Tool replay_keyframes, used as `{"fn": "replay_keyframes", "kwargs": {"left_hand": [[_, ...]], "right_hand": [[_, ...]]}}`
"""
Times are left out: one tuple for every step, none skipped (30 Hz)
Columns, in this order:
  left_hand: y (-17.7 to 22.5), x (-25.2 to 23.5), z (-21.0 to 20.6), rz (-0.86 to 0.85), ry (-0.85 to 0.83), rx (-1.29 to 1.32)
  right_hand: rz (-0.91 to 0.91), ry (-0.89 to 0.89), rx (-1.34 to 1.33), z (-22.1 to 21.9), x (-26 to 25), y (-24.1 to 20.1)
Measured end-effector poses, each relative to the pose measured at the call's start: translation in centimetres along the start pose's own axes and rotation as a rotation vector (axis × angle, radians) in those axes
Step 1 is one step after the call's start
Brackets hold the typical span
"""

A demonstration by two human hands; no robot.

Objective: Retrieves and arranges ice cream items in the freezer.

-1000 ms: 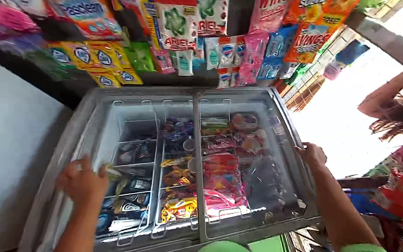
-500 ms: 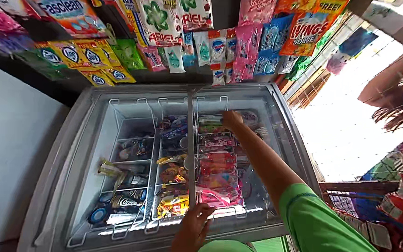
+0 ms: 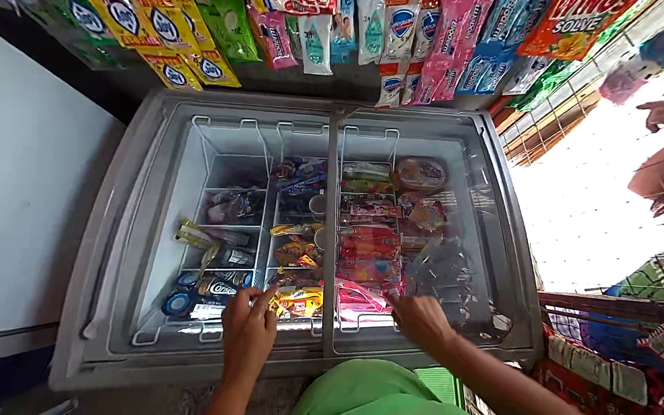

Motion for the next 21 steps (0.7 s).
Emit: {"fn": "replay_keyframes", "kwargs": {"left_hand": [[0.2,-1.4,0.3,-0.015,-0.01,-0.041],[0.4,-2.8,0.4,-0.031,-0.03,-0.083],[0.7,-4.4,0.5,-0.053,-0.05,-0.131],[1.0,-6.0,0.3,-0.069,-0.079,-0.177],[1.2,-7.6,-0.2,-0.071,-0.134,-0.22],[1.4,-9.0,-0.8,-0.069,-0.207,-0.257],[1.6,-10.2,-1.5,-0.086,-0.261,-0.298],[1.8,-11.3,-2.3,-0.113,-0.299,-0.34],[1.8,-11.9,-3.0,-0.129,-0.344,-0.378],[1.8,-12.4,-3.6,-0.146,-0.368,-0.375],[1.8,-12.7,-3.9,-0.164,-0.363,-0.349],[1.9,-12.8,-4.1,-0.182,-0.35,-0.322],[1.9,-12.8,-4.3,-0.193,-0.349,-0.309],[1.8,-12.6,-4.3,-0.206,-0.348,-0.3],[1.8,-12.5,-4.2,-0.222,-0.34,-0.29],[1.6,-12.5,-4.2,-0.228,-0.349,-0.286],[1.5,-12.4,-4.5,-0.222,-0.392,-0.28],[1.4,-12.4,-4.9,-0.21,-0.446,-0.274],[1.3,-12.4,-5.4,-0.191,-0.506,-0.273],[1.1,-12.4,-5.6,-0.152,-0.586,-0.279],[1.3,-12.2,-5.5,-0.095,-0.693,-0.282]], "right_hand": [[-0.015,0.005,-0.019,-1.8,0.7,-0.1],[-0.036,0.019,-0.038,-3.2,1.0,-0.1],[-0.058,0.033,-0.055,-4.3,1.2,-0.2],[-0.081,0.046,-0.071,-4.9,1.3,-0.2],[-0.097,0.061,-0.079,-5.1,1.3,-0.3],[-0.109,0.068,-0.082,-5.3,1.4,-0.4],[-0.125,0.061,-0.082,-5.3,1.4,-0.4],[-0.14,0.049,-0.08,-5.2,1.5,-0.5],[-0.146,0.045,-0.08,-5.2,1.5,-0.6],[-0.154,0.035,-0.084,-5.1,1.5,-0.7],[-0.166,0.016,-0.099,-4.9,1.5,-0.7],[-0.177,-0.005,-0.118,-4.9,1.5,-0.6],[-0.18,-0.012,-0.135,-4.9,1.4,-0.6],[-0.179,-0.011,-0.156,-5.1,1.4,-0.8],[-0.175,-0.001,-0.178,-5.3,1.4,-0.9],[-0.165,0.033,-0.207,-5.4,1.4,-1.0],[-0.158,0.079,-0.232,-5.2,1.6,-1.0],[-0.157,0.126,-0.246,-5.0,1.8,-1.0],[-0.164,0.138,-0.256,-4.9,1.7,-1.0],[-0.165,0.13,-0.264,-4.9,1.7,-1.2],[-0.167,0.109,-0.265,-4.9,1.6,-1.4]]}}
Point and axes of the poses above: each hand's wrist, its own x-axis away from the middle knuckle, its own z-axis out of the back of the hand, y = z × x, the point moved 8 cm from there along -x, towards the middle knuckle, and after that the axes turned 5 degrees about -x, right-handed, at the moved point
